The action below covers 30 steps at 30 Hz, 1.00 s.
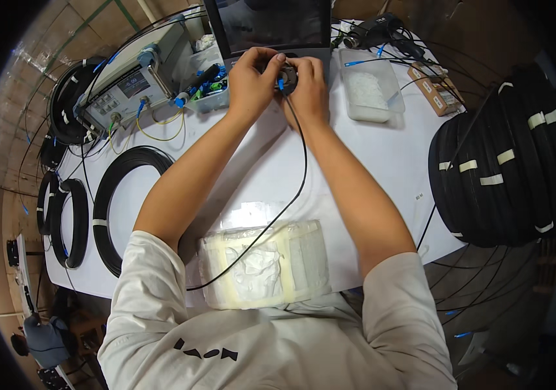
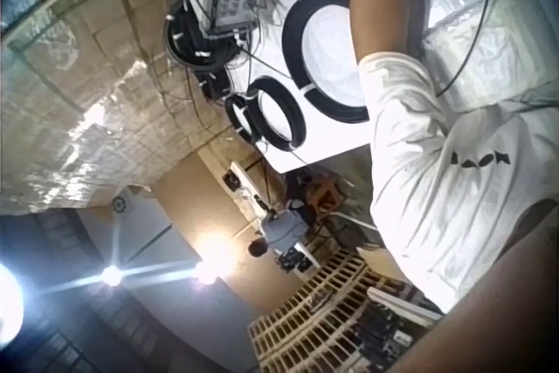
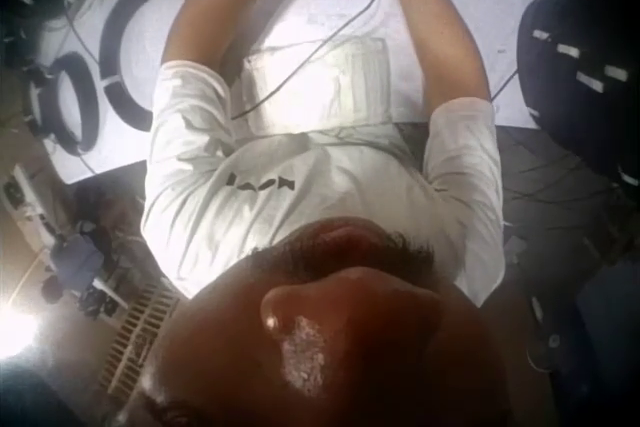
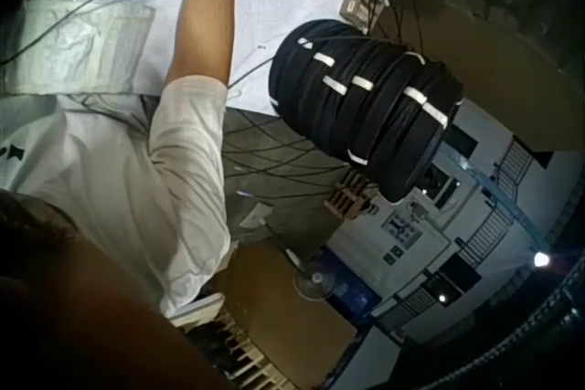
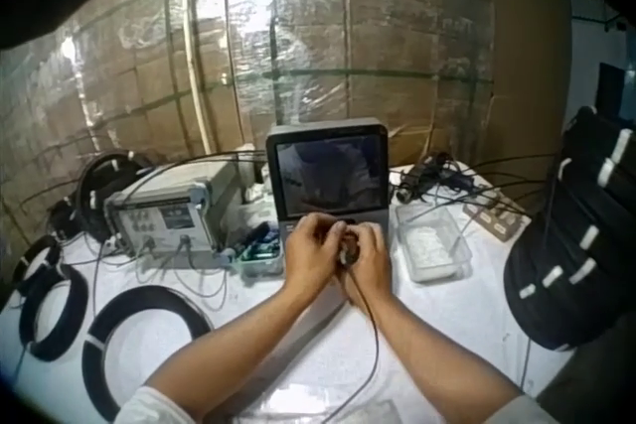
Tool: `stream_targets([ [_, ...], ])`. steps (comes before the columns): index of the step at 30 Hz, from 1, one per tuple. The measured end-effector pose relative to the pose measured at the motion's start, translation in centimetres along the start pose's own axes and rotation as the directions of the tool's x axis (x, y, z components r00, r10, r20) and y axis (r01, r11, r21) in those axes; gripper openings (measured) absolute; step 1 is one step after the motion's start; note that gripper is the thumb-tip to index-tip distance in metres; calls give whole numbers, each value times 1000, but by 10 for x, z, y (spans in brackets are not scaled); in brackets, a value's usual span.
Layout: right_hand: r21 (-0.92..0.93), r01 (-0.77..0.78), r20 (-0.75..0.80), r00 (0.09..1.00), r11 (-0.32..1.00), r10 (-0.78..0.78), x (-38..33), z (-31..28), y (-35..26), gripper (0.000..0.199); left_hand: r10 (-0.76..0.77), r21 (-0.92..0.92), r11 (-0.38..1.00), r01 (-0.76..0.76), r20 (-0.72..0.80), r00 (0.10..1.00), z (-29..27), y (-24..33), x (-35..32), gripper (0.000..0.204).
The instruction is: Inspecting an electronic component using a probe while observing results on a monitor.
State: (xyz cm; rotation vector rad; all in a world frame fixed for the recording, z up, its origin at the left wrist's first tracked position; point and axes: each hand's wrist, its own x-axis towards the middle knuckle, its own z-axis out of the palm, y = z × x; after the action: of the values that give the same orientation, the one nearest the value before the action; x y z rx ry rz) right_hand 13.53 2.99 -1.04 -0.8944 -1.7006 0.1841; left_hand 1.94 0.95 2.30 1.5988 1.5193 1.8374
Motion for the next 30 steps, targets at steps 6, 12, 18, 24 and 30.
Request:
stream_targets([
  [6,6,32,42,999,999,-33,1,-3,3,62,52,92,995,-50,-14,999,-1,1,0,20],
  [12,-18,4,38,999,1000,-3,3,-1,1,61,105,112,989,-101,-31,994,-2,2,-3,19],
  [18,-2,149,100,984,989,-148,10,-9,5,60,-5,92,996,5,-2,1000,-4,-5,1,27],
  [24,0,-18,-3,1000,1000,18,1,4,-2,61,166,176,972,-159,-28,986,-2,-13,3,23],
  [30,-37,175,107,980,984,-170,17,-9,6,56,-11,12,1000,11,-5,1000,-3,-5,1,24],
])
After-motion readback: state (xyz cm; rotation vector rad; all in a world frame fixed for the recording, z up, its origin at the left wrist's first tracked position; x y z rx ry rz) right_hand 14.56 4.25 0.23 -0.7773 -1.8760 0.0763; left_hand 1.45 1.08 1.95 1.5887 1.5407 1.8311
